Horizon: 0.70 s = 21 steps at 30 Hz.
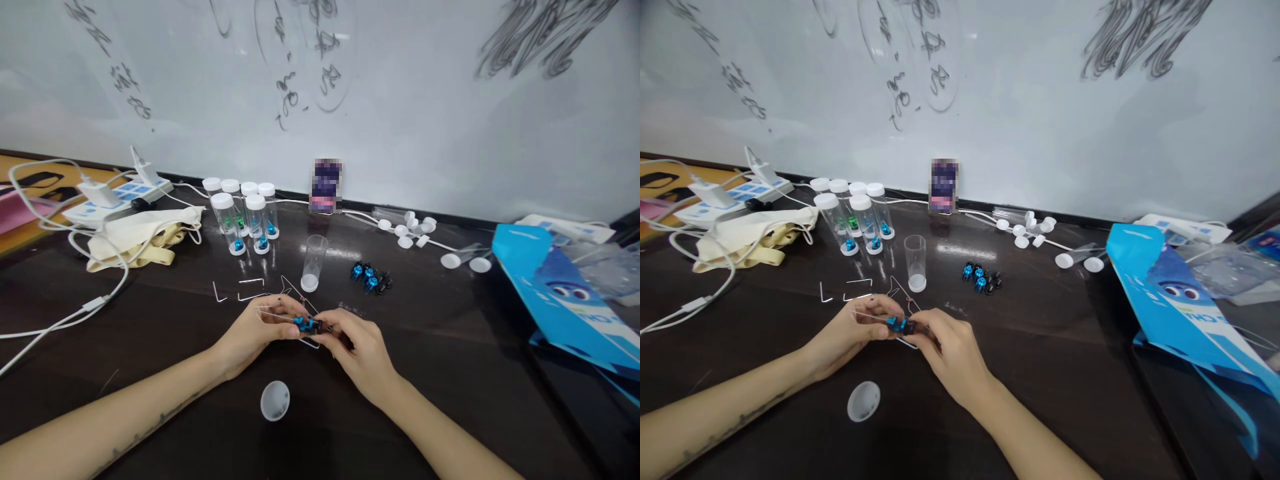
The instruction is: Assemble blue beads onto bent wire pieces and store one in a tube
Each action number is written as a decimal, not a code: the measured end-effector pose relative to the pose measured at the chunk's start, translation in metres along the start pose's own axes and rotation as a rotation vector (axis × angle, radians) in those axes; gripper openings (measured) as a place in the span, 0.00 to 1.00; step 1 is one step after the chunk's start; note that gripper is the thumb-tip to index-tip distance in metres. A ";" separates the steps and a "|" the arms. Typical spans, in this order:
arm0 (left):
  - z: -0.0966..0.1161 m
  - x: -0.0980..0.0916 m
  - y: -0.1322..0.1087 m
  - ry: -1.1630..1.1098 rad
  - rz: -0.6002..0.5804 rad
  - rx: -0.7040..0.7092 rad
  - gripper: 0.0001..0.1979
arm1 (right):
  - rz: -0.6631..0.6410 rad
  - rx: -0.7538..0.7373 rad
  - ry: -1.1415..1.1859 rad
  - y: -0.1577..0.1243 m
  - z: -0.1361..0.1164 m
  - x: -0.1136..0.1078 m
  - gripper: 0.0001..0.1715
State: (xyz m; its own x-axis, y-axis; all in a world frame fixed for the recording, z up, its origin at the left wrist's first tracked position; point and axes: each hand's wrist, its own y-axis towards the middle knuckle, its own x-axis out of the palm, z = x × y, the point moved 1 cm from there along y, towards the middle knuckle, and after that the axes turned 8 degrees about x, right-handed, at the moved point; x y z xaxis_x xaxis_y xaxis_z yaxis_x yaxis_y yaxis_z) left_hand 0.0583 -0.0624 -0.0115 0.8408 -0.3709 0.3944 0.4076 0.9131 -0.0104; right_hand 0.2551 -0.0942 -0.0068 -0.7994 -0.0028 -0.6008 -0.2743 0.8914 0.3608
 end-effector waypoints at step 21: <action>-0.001 -0.002 0.000 -0.041 0.009 -0.054 0.07 | -0.098 0.038 0.026 0.002 -0.004 -0.004 0.15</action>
State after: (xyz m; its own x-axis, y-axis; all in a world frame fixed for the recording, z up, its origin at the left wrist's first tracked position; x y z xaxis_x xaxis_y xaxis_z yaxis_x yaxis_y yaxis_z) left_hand 0.0574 -0.0621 -0.0135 0.8296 -0.3548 0.4311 0.4199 0.9054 -0.0631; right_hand 0.2557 -0.0943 -0.0007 -0.7835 -0.1023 -0.6129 -0.3320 0.9027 0.2737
